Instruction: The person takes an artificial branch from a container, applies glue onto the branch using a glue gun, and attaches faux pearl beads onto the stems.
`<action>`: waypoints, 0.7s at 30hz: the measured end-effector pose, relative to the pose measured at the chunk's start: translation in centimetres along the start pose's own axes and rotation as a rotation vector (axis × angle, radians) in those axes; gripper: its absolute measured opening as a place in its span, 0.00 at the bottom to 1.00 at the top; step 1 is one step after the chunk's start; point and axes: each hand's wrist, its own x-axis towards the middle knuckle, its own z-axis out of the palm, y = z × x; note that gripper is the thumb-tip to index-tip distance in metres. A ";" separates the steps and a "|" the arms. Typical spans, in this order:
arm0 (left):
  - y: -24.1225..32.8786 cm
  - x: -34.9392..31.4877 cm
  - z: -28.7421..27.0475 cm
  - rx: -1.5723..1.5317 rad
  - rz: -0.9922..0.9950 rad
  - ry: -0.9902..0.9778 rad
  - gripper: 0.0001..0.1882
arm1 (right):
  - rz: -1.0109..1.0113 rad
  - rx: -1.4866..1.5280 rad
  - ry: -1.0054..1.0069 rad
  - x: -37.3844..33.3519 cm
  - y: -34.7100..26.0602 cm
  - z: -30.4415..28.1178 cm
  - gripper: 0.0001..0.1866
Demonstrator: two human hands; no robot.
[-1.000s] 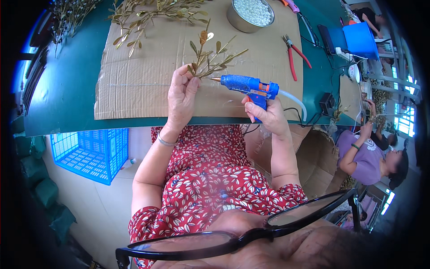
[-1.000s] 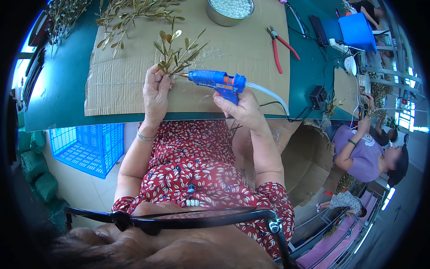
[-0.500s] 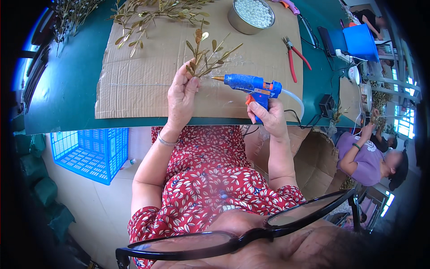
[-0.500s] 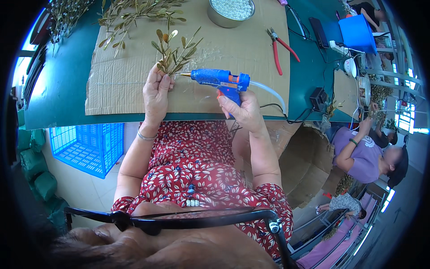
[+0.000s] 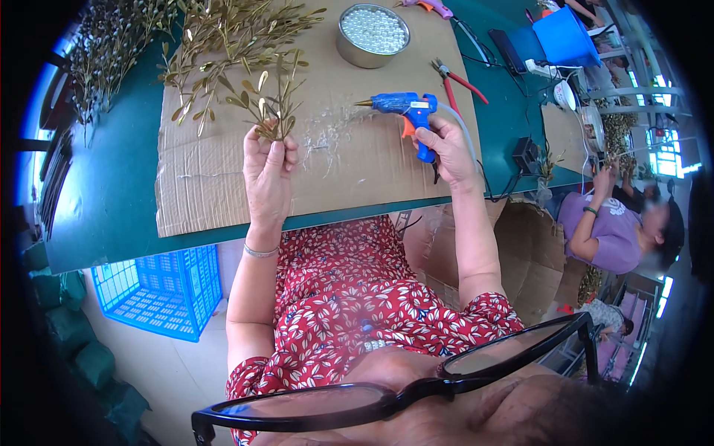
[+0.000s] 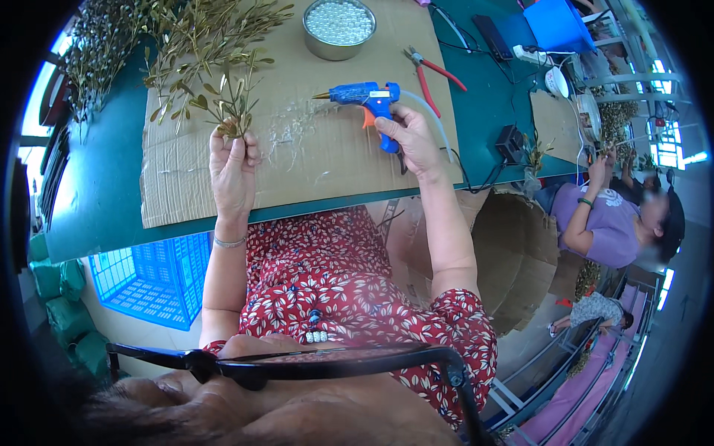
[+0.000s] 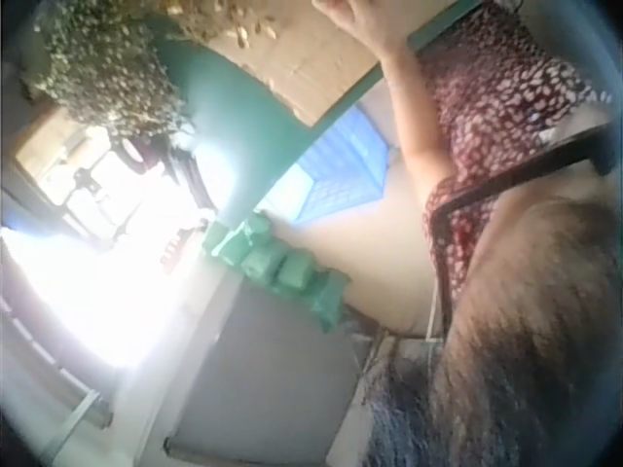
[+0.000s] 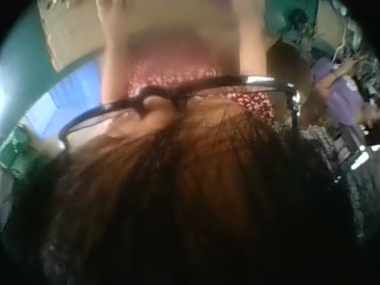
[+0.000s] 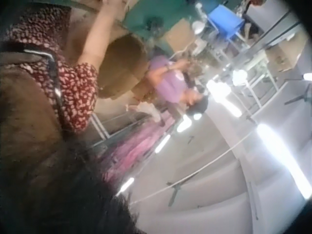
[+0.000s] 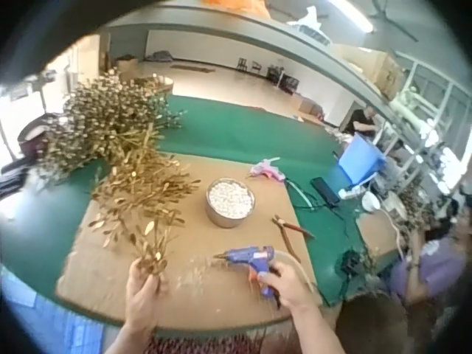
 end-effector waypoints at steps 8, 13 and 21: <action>-0.8 -0.6 0.0 -0.073 0.011 -0.004 0.15 | -0.022 -0.437 0.007 0.6 -0.6 0.7 0.16; -0.7 -1.5 0.0 0.007 0.000 0.051 0.16 | -0.215 -0.942 0.146 2.7 -5.7 2.9 0.12; -1.0 -0.7 0.0 0.021 0.021 0.069 0.15 | -0.460 -1.469 -0.143 16.9 -8.1 4.5 0.09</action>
